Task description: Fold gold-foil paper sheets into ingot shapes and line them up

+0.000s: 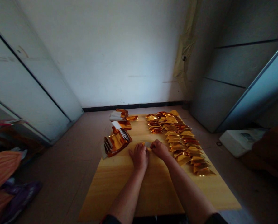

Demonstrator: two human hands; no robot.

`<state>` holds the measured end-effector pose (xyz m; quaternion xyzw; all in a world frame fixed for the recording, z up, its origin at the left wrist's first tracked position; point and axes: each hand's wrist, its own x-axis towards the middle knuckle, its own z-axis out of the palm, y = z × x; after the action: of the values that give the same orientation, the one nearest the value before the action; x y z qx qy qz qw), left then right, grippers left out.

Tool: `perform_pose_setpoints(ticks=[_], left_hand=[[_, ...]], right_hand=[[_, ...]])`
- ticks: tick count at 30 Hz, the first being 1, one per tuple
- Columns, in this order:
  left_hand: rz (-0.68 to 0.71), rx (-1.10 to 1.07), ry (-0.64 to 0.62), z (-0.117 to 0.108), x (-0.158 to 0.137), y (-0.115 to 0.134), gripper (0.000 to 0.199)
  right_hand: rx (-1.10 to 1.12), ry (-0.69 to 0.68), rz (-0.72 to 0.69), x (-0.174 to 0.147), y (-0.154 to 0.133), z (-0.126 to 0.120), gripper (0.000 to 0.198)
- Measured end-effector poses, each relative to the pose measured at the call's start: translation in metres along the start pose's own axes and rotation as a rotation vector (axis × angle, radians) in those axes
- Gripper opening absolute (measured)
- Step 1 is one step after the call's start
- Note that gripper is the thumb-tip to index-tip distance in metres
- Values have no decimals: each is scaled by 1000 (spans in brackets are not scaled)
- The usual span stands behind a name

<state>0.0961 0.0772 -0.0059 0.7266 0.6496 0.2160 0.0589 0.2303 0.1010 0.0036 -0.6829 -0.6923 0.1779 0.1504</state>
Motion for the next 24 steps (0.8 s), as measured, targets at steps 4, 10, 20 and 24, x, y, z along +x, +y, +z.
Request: perform_pose_setpoints(ticks=[4, 10, 20, 24], left_hand=[[-30, -28, -23, 0, 3, -2, 17], [54, -97, -108, 3, 14, -16, 21], [334, -180, -48, 10, 24, -34, 23], [328, -235, -35, 10, 29, -37, 21]], right_hand=[[-73, 33, -14, -8, -5, 5, 17], [-270, 170, -174, -30, -12, 10, 22], [-286, 129, -260, -42, -13, 15, 22], [-288, 131, -256, -46, -19, 19, 23]])
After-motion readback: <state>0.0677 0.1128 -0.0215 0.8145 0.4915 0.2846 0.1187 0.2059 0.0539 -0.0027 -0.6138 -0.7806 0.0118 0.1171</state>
